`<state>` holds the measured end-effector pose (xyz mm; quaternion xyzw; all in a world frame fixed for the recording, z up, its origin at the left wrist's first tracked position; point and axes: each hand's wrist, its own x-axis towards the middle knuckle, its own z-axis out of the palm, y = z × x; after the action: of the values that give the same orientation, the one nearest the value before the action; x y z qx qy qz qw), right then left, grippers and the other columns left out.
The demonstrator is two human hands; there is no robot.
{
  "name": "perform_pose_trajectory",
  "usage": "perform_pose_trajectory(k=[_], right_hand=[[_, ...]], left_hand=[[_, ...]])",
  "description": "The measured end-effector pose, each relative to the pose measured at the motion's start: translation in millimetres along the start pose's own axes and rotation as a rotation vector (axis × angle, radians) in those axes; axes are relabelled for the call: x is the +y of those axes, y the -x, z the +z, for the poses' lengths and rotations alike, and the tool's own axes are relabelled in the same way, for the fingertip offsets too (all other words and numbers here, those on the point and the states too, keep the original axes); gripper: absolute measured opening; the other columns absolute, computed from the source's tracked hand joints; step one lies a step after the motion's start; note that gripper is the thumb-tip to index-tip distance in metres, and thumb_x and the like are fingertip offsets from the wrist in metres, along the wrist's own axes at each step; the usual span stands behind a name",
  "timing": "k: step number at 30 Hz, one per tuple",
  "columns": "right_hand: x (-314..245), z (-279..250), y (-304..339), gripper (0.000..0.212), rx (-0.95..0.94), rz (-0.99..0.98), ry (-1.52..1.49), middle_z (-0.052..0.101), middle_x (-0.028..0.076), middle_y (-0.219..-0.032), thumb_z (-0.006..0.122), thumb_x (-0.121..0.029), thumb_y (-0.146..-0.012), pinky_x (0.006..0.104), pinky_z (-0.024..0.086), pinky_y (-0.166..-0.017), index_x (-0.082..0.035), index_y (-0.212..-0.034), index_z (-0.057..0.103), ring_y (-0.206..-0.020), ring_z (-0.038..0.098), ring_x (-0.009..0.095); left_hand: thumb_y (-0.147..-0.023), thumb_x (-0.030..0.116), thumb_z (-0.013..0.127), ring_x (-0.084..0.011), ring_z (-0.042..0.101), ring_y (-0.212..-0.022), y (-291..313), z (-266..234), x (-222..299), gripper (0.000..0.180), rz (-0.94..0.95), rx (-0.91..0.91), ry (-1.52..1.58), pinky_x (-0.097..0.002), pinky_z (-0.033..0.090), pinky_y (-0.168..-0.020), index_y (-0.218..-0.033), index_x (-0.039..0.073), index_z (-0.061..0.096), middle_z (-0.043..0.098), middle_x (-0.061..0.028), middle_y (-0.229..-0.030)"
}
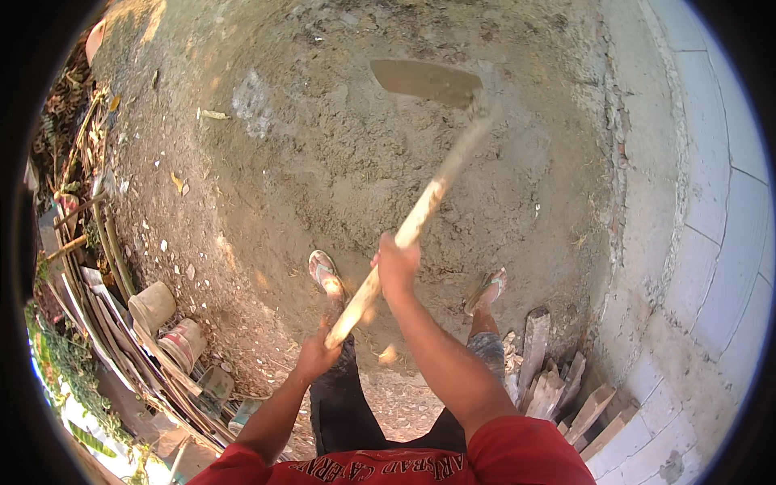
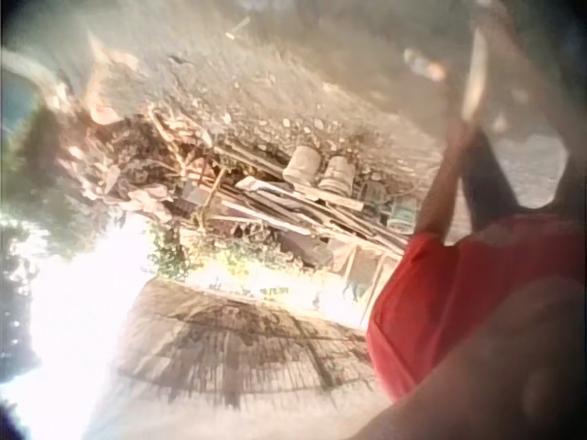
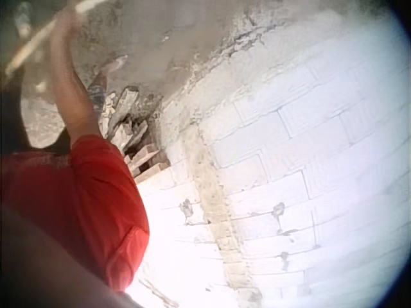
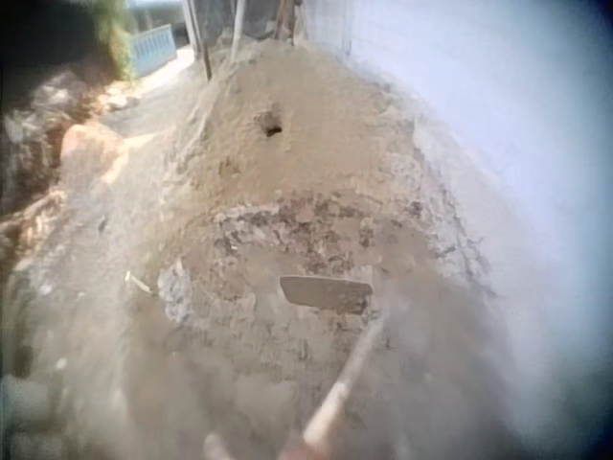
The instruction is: The person mixes sand, cement, and water using a hoe in a shallow pit on the ground.
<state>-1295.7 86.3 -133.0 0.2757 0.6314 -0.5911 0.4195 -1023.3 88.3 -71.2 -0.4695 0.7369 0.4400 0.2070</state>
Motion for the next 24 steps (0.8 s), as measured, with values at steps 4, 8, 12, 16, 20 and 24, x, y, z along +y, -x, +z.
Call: perform_pose_trajectory(k=[4,8,12,16,20,24], right_hand=[[-43.0,108.8,-162.4,0.044,-0.333,-0.190,0.207,0.059,0.011,-0.079,0.063,-0.014,-0.092,0.0332,0.057,-0.050,0.008,-0.121,0.039,-0.056,0.062,0.018],[-74.3,160.1,-253.9,0.038,-0.326,-0.193,0.514,0.065,0.014,-0.081,0.059,-0.024,-0.095,0.0355,0.058,-0.052,0.011,-0.107,0.055,-0.060,0.066,0.021],[-52.8,135.5,-198.9,0.042,-0.414,-0.135,1.054,0.070,0.022,-0.094,0.060,-0.026,-0.093,0.0418,0.059,-0.062,0.010,-0.113,0.057,-0.068,0.072,0.027],[-42.1,-3.9,-184.8,0.051,-0.242,-0.246,1.298,0.069,0.027,-0.102,0.058,-0.029,-0.094,0.0475,0.057,-0.078,0.009,-0.125,0.046,-0.071,0.072,0.037],[-72.2,-121.4,-76.5,0.048,-0.303,-0.115,1.360,0.069,0.028,-0.088,0.059,-0.035,-0.096,0.0474,0.057,-0.069,0.006,-0.118,0.045,-0.066,0.071,0.036],[-87.5,-224.9,60.1,0.045,-0.349,-0.018,1.094,0.062,0.015,-0.069,0.066,-0.032,-0.092,0.0396,0.052,-0.050,0.002,-0.113,0.044,-0.052,0.065,0.025]], left_hand=[[-0.083,0.018,0.071,-0.0485,0.066,-0.086,-162.3,-15.2,67.8,0.034,0.009,0.228,0.005,-0.0524,0.053,-0.073,-0.109,0.000,0.059,0.068,-0.0281,-0.087],[-0.081,0.007,0.066,-0.0326,0.069,-0.070,-279.8,-20.0,153.5,0.030,-0.252,0.083,0.465,-0.0424,0.056,-0.062,-0.107,-0.006,0.060,0.068,-0.0208,-0.082],[-0.082,0.002,0.061,-0.0138,0.050,-0.049,-236.6,39.2,138.2,0.013,-0.371,-0.128,1.153,-0.0308,0.040,-0.040,-0.091,-0.003,0.054,0.054,-0.0059,-0.066],[-0.083,0.003,0.057,-0.0129,0.048,-0.047,-143.2,138.4,211.7,0.004,-0.450,-0.222,1.393,-0.0295,0.037,-0.040,-0.086,0.003,0.055,0.054,-0.0043,-0.064],[-0.086,0.007,0.057,-0.0143,0.053,-0.047,-9.7,196.0,270.4,0.008,-0.390,-0.282,1.248,-0.0317,0.041,-0.043,-0.079,0.002,0.055,0.053,-0.0052,-0.056],[-0.094,0.017,0.067,-0.0140,0.060,-0.056,134.2,239.0,283.4,0.020,-0.405,-0.479,1.205,-0.0312,0.048,-0.050,-0.094,0.001,0.056,0.063,-0.0055,-0.069]])
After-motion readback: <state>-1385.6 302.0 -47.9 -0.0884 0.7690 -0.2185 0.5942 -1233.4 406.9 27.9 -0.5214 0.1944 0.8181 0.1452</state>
